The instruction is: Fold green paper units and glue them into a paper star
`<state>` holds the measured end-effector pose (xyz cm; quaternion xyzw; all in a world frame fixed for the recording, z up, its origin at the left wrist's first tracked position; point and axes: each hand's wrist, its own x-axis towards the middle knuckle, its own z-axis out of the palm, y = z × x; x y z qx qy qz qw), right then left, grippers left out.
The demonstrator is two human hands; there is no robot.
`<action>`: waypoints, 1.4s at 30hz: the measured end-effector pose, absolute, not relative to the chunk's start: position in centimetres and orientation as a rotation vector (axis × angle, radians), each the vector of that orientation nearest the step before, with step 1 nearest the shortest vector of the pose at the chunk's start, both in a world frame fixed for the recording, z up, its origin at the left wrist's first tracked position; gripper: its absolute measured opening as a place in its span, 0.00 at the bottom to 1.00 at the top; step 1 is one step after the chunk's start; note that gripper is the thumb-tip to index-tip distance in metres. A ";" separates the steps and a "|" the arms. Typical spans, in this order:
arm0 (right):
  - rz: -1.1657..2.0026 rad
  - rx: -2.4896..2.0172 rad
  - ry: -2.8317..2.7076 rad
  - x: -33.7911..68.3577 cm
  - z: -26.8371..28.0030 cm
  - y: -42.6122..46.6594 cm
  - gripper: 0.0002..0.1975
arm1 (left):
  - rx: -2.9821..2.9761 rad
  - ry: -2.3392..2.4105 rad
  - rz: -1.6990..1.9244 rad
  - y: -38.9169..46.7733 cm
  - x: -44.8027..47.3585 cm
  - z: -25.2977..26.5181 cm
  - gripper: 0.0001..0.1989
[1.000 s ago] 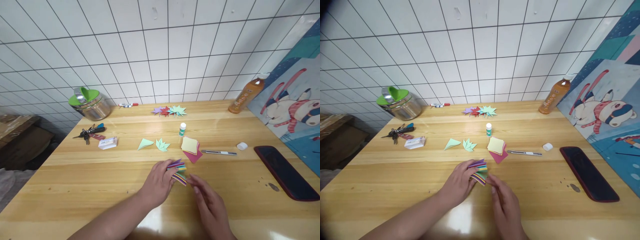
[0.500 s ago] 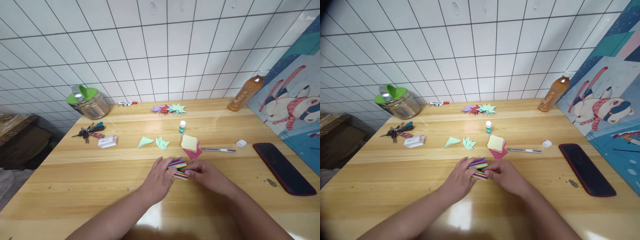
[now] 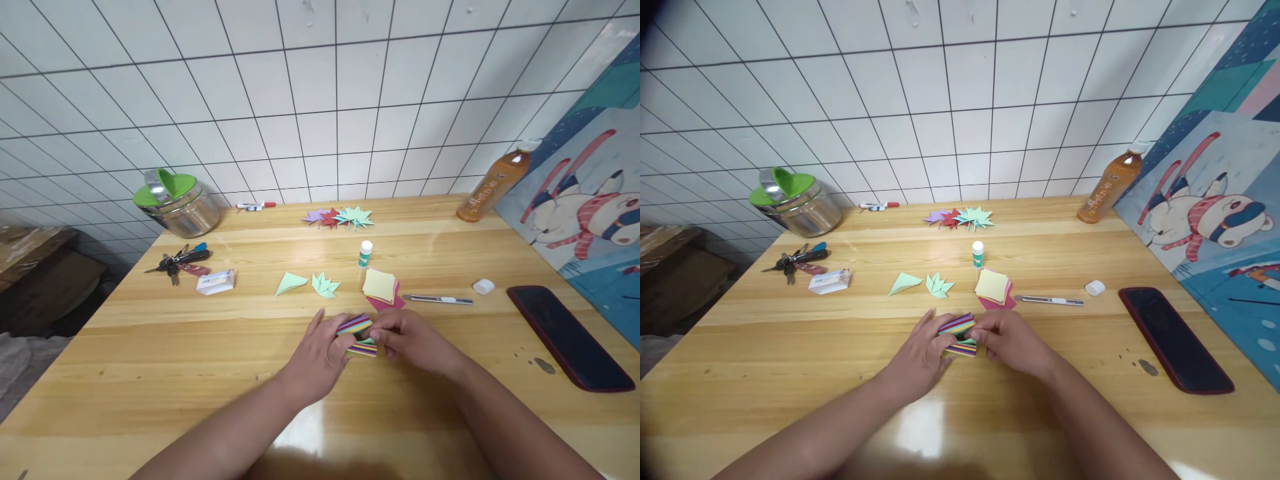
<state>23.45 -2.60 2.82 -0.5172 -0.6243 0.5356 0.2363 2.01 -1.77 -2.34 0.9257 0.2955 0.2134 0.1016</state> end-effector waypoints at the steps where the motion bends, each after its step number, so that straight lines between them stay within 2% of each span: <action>1: 1.298 -1.391 -1.817 23.4 2.7 -2.8 0.16 | 2.729 0.876 0.635 -1.8 2.0 -2.3 0.14; 3: 0.988 -1.324 -1.978 23.3 2.6 -3.2 0.14 | 2.711 0.887 0.635 -1.8 2.1 -2.4 0.14; 5: 0.817 -1.284 -2.066 23.3 2.5 -3.7 0.14 | 2.691 0.900 0.637 -1.8 2.2 -2.4 0.14; 10: 0.706 -1.344 -2.143 23.4 2.9 -4.5 0.13 | 2.680 0.896 0.629 -1.7 2.2 -2.3 0.14; 15: 0.774 -1.506 -1.987 23.2 3.3 -4.3 0.08 | 2.664 0.884 0.621 -1.7 2.2 -1.9 0.16; 18: 0.978 -1.498 -1.862 23.7 3.0 -4.1 0.07 | 2.656 0.892 0.608 -1.7 2.3 -1.8 0.16; 21: 1.173 -1.444 -1.692 25.2 2.9 -3.7 0.10 | 2.661 0.903 0.553 -1.7 2.2 -1.8 0.18; 24: 1.189 -1.489 -1.489 27.1 3.3 -2.9 0.13 | 2.665 0.898 0.541 -1.7 2.2 -1.9 0.17; 29: 0.759 -1.864 -1.264 28.3 3.2 -0.2 0.16 | 2.677 0.905 0.541 -1.7 2.1 -2.0 0.13; 38: 0.254 -2.141 -1.537 26.5 -0.5 1.6 0.09 | 2.721 0.927 0.487 -1.7 2.2 -2.0 0.13; 42: 0.143 -1.994 -1.519 26.6 0.6 0.1 0.23 | 2.711 0.929 0.490 -1.7 2.2 -1.9 0.15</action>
